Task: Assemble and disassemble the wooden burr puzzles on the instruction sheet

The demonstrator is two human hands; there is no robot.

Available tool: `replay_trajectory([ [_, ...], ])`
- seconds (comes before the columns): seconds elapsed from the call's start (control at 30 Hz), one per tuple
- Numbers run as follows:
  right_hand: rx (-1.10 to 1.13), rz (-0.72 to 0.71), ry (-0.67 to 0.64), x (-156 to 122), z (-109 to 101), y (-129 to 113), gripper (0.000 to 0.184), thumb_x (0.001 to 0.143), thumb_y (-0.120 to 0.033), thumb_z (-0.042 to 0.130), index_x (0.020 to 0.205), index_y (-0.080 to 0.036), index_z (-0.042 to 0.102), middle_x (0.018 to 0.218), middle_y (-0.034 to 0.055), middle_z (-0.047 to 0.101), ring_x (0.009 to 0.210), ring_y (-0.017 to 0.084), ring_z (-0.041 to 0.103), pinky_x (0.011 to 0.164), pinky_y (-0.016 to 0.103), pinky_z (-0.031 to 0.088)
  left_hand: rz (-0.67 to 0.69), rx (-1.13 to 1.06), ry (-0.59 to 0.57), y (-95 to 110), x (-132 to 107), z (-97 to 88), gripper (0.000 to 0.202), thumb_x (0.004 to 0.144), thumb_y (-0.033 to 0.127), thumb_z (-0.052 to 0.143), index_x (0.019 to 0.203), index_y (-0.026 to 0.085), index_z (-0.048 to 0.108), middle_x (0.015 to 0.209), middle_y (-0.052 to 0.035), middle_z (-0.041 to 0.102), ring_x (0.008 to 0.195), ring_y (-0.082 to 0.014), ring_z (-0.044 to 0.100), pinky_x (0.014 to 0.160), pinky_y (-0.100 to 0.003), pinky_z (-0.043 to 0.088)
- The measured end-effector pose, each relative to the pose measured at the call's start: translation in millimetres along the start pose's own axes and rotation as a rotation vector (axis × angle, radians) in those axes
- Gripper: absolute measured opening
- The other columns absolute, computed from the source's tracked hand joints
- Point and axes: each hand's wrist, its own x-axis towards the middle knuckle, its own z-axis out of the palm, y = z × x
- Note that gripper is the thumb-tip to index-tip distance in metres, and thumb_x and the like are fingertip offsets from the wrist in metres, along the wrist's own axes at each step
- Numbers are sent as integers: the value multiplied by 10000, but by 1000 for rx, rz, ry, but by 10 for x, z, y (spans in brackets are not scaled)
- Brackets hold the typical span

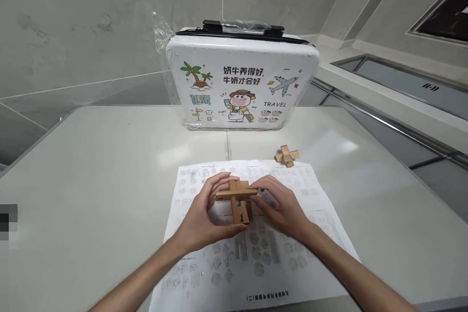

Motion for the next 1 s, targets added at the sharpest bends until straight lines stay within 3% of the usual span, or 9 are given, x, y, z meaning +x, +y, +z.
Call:
replay_trajectory([
  [0.13,-37,-17,10,-15,12,-17,119,1101,-262,560,1173,-255,655,914,39,733,753,207,647,661,336,522,-1,58,-48,7,-11,10,973,765,317,947,1541,422,368,1581,-68,533,1479,-316,521,1229,-536,461],
  [0.3,-129,-40,56,6,-8,-31,114,1103,-258,555,1137,-238,662,878,41,735,747,205,653,674,346,503,39,219,-63,58,-13,16,982,714,345,966,1513,389,397,1512,-86,564,1395,-354,573,1149,-553,513],
  [0.5,-210,-32,68,12,-13,-36,99,1097,-262,565,1090,-240,661,842,28,727,712,202,631,668,358,483,162,340,-112,59,15,-13,988,650,400,1007,1468,380,455,1463,-94,542,1411,-374,503,1158,-600,494],
  [0.73,-181,-13,51,11,-4,-9,137,1111,-275,527,1096,-240,659,847,45,706,718,211,621,669,361,482,292,426,-166,0,28,-18,1099,664,481,998,1561,400,368,1489,-104,552,1431,-382,486,1195,-636,460],
  [0.8,-144,-6,40,12,-8,-3,123,1106,-269,537,1101,-240,656,845,43,690,725,212,620,663,354,485,344,522,-182,-17,27,-20,1037,757,406,953,1604,399,353,1523,-103,543,1458,-382,465,1229,-655,420],
  [0.9,-82,-11,36,12,-7,-12,112,1099,-262,540,1110,-243,651,838,32,663,722,208,615,650,343,491,477,726,-126,-48,23,-23,807,944,104,714,1606,441,396,1598,-79,492,1525,-352,416,1243,-656,410],
  [1.0,-41,8,53,13,8,-45,97,1091,-271,561,1106,-249,655,831,21,656,722,203,613,653,340,493,632,866,-71,-62,20,-27,808,970,-25,577,1589,470,419,1648,-63,465,1538,-325,432,1254,-685,379],
])
